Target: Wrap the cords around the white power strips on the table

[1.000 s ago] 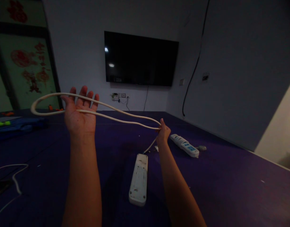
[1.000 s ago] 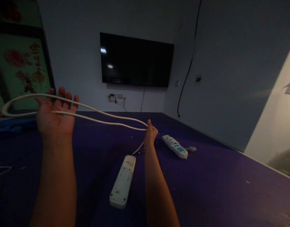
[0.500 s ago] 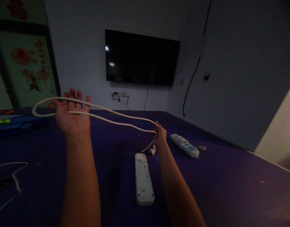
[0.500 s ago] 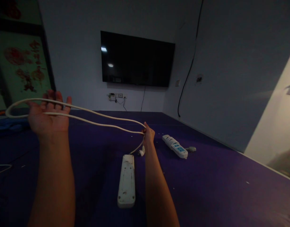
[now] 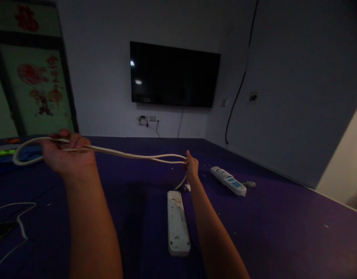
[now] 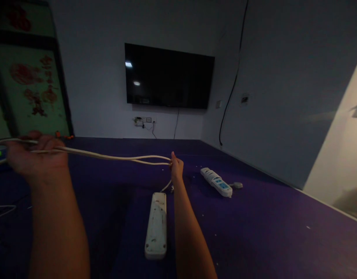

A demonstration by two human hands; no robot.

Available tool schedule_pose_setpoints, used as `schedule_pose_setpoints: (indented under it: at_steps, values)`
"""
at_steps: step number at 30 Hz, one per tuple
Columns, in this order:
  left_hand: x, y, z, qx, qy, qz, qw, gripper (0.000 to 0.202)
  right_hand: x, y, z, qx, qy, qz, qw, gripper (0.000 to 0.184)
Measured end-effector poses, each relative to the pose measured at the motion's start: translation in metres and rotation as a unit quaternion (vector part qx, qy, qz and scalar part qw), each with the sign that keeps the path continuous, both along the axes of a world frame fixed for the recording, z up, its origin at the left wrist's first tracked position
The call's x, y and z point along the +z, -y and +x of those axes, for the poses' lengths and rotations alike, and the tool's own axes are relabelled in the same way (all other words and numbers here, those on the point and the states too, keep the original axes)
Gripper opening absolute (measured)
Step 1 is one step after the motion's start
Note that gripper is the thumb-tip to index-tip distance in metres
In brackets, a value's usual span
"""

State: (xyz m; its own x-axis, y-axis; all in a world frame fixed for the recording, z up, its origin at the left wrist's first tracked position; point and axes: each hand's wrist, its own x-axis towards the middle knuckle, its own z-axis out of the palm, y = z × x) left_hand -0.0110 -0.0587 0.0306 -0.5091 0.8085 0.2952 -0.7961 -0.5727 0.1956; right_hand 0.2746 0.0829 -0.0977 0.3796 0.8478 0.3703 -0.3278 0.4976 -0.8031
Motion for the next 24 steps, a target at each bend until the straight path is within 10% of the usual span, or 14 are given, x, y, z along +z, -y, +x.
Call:
schedule_pose_setpoints:
  at_steps: [16,24]
  values:
    - [-0.003,-0.010,0.011,-0.066,-0.190,-0.067,0.977,0.038,0.016,0.006,0.020,0.017,-0.164,-0.001,0.986,0.050]
    - [-0.002,-0.017,0.014,-0.031,-0.127,-0.085,0.988,0.034,0.031,0.016,0.021,0.012,-0.190,0.021,0.981,0.051]
